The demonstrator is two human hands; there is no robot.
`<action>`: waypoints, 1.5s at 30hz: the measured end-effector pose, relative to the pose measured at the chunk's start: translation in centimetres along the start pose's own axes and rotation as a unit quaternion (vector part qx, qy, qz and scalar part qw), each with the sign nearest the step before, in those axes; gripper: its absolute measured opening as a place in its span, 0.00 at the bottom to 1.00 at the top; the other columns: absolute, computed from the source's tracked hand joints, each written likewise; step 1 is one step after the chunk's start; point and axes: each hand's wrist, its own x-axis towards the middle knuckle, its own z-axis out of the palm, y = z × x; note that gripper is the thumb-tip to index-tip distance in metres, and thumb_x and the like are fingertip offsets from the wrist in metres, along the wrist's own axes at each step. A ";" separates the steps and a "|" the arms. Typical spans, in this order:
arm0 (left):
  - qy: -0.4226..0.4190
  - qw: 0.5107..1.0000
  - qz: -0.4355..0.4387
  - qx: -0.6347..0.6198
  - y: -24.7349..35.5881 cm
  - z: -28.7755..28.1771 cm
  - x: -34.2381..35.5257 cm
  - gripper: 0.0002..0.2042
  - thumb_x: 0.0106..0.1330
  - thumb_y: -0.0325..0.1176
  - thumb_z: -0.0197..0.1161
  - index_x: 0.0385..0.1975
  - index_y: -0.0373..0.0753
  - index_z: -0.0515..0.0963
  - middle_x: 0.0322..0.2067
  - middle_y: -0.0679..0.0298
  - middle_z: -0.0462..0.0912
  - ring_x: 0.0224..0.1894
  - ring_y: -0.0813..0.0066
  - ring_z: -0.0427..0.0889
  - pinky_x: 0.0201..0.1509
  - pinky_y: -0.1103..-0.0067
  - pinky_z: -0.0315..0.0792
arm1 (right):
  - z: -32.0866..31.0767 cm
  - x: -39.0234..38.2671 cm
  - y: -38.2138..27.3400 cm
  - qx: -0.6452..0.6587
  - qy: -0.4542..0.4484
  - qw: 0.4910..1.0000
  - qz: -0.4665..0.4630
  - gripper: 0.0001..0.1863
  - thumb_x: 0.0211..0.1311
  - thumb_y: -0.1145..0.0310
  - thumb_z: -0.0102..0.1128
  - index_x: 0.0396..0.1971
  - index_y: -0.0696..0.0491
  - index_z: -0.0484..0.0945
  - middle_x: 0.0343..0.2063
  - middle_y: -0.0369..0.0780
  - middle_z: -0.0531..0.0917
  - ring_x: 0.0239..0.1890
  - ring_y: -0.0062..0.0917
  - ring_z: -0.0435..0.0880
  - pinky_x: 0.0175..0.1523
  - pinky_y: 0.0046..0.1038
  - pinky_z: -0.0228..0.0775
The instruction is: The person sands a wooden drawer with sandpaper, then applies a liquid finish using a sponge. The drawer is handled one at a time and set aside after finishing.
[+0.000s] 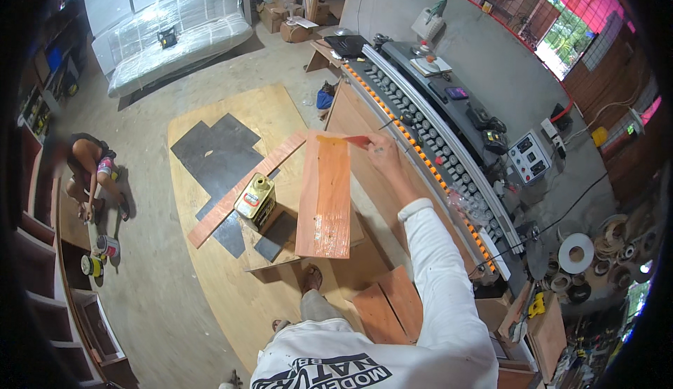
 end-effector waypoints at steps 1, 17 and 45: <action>0.003 0.999 0.031 -0.012 1.7 0.2 -0.1 0.17 0.72 0.49 0.58 0.42 0.41 0.80 0.30 0.59 0.83 0.32 0.65 0.81 0.36 0.62 0.76 | 0.9 1.4 1.3 -0.015 -0.035 0.998 -0.042 0.11 0.59 0.76 0.61 0.40 0.54 0.87 0.32 0.45 0.87 0.42 0.39 0.88 0.47 0.36 0.78; -0.241 0.897 0.349 -0.125 37.2 18.9 -26.6 0.25 0.79 0.45 0.56 0.65 0.31 0.76 0.45 0.60 0.86 0.43 0.75 0.82 0.52 0.78 0.75 | 8.5 9.7 14.0 -0.043 -0.189 0.890 -0.412 0.09 0.52 0.79 0.65 0.33 0.57 0.76 0.49 0.44 0.84 0.61 0.44 0.79 0.69 0.48 0.71; -0.177 0.888 0.421 0.050 43.7 18.9 -28.2 0.32 0.68 0.42 0.69 0.65 0.24 0.73 0.44 0.52 0.88 0.48 0.66 0.86 0.55 0.74 0.77 | 10.9 6.9 8.9 0.005 -0.085 0.958 -0.274 0.10 0.48 0.85 0.59 0.31 0.55 0.81 0.35 0.41 0.88 0.45 0.37 0.86 0.51 0.38 0.77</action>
